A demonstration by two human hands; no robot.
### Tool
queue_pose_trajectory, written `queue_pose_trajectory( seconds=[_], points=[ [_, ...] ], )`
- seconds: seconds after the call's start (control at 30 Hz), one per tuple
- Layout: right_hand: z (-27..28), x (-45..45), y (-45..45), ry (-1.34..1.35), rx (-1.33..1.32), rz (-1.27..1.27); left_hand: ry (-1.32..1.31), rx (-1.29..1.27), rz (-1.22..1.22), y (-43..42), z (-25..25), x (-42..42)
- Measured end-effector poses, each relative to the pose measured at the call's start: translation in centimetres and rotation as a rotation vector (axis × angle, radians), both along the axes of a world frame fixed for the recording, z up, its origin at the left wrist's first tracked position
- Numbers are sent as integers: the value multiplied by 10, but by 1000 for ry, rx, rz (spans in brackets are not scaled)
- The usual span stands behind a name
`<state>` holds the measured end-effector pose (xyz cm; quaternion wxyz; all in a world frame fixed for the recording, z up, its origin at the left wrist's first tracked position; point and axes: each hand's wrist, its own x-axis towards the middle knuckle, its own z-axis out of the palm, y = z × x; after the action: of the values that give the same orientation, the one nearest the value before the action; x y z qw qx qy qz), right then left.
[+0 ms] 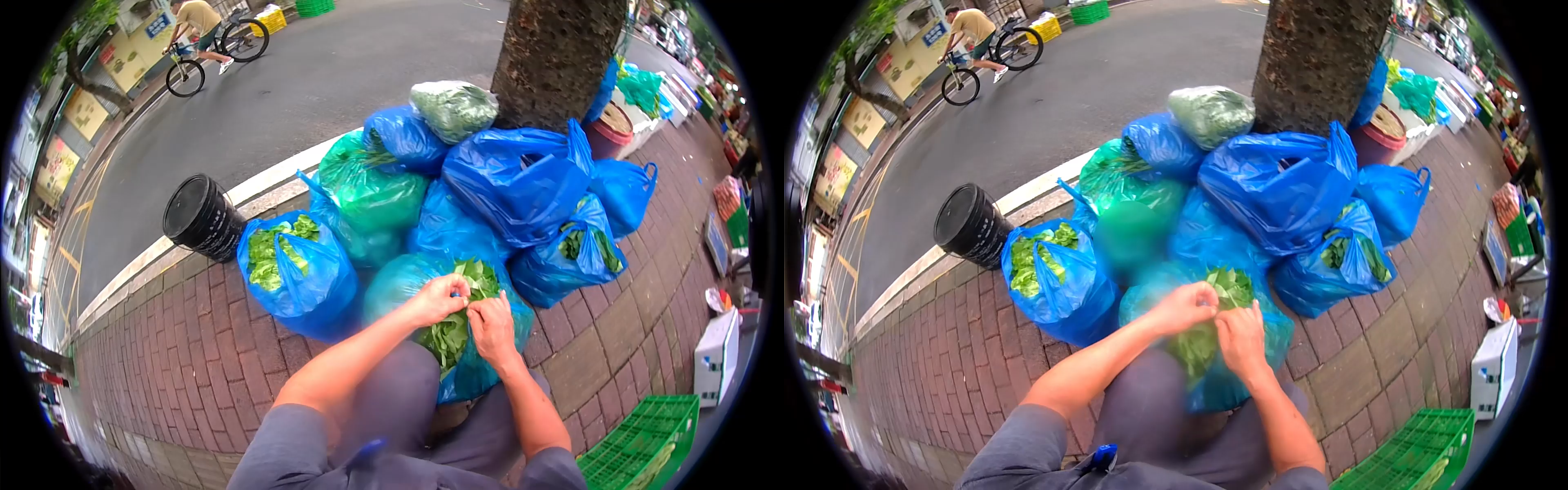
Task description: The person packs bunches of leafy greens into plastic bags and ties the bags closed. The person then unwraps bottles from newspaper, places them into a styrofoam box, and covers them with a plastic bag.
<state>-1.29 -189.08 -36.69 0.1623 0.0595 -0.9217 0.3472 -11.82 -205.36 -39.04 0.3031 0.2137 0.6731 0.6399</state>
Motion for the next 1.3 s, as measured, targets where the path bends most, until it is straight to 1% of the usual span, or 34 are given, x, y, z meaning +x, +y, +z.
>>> queue_pose_trajectory(
  seconds=[0.1,0.13,0.23,0.33,0.43,0.53,0.7,0.83,0.9,0.97,1.13,1.23,1.3],
  points=[
    [4,2,3,-15,-78,18,96,-29,-19,0,2,2],
    [5,0,5,-31,-107,31,83,-49,-19,-1,7,4],
    [11,-6,8,-189,-184,-1,211,-118,4,-2,18,7],
    [21,-14,12,-250,-192,53,239,-171,-5,-5,25,8],
    [19,-17,16,-140,-27,132,321,-159,-7,-10,24,8],
    [11,-20,19,-166,53,159,394,-161,6,-9,23,10],
    [6,-25,23,-133,44,184,522,-262,27,-8,33,13],
    [-4,-29,23,-73,100,192,569,-253,72,-6,25,12],
    [-9,-31,20,-16,130,174,583,-296,80,-4,21,11],
    [-8,-30,15,16,162,150,663,-233,119,-1,8,9],
    [-11,-32,4,73,280,72,645,-305,135,-2,25,15],
    [-16,-31,-7,118,308,-35,683,-351,169,2,26,15],
    [-19,-30,-6,87,291,-42,695,-317,176,1,28,17]
  ],
)
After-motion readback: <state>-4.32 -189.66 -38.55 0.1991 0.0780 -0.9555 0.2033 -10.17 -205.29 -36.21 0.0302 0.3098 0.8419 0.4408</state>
